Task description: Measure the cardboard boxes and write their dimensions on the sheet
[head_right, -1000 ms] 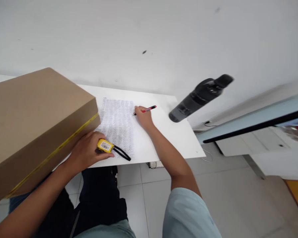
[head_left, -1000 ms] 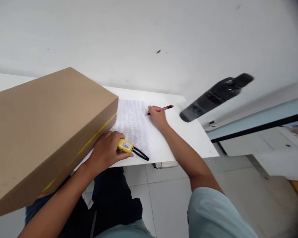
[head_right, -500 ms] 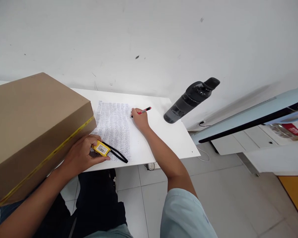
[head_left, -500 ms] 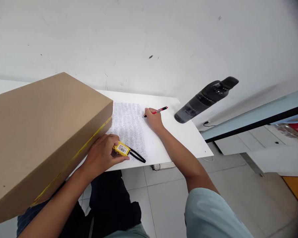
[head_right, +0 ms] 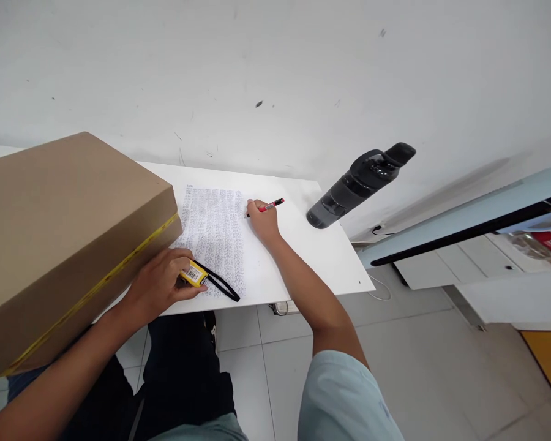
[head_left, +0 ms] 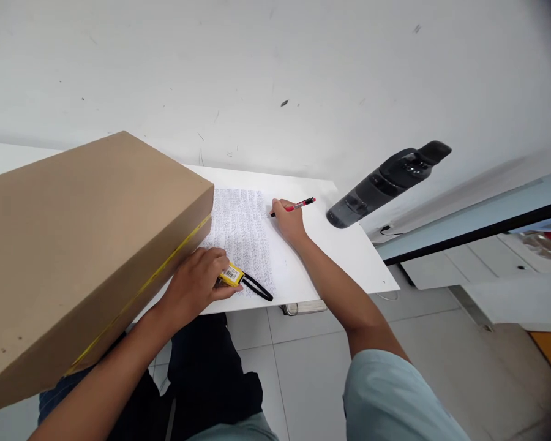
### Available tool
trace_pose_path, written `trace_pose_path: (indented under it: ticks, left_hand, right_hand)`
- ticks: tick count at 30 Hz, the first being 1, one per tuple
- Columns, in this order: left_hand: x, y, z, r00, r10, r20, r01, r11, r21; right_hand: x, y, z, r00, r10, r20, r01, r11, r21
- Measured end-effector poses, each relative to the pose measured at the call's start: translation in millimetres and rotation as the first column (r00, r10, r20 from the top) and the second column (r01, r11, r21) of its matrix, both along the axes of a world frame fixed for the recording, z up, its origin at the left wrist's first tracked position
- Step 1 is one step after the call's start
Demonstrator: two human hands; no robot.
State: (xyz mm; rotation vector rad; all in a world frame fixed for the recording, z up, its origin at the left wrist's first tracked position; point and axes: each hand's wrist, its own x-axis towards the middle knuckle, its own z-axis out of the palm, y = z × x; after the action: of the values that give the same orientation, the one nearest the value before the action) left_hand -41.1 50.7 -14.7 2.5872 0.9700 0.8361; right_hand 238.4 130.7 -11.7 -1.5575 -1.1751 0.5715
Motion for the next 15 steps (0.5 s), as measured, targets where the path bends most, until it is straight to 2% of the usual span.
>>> trace_pose_path:
  ticks: [4, 8, 15]
  left_hand:
    - [1.6, -0.6, 3.9, 0.999, 0.017, -0.032, -0.018, 0.999, -0.031]
    - [2.2, -0.8, 3.9, 0.999, 0.039, -0.013, -0.04, 0.996, -0.082]
    - [2.0, -2.2, 2.2, 0.997, 0.033, 0.076, -0.031, 0.999, -0.032]
  right_hand:
    - [1.1, 1.2, -0.5, 0.999, -0.034, 0.003, 0.034, 0.999, -0.018]
    - [2.1, 0.8, 0.1, 1.0, 0.001, 0.012, 0.0, 0.999, -0.034]
    - [1.1, -0.1, 2.1, 0.999, -0.035, 0.001, 0.035, 0.999, -0.028]
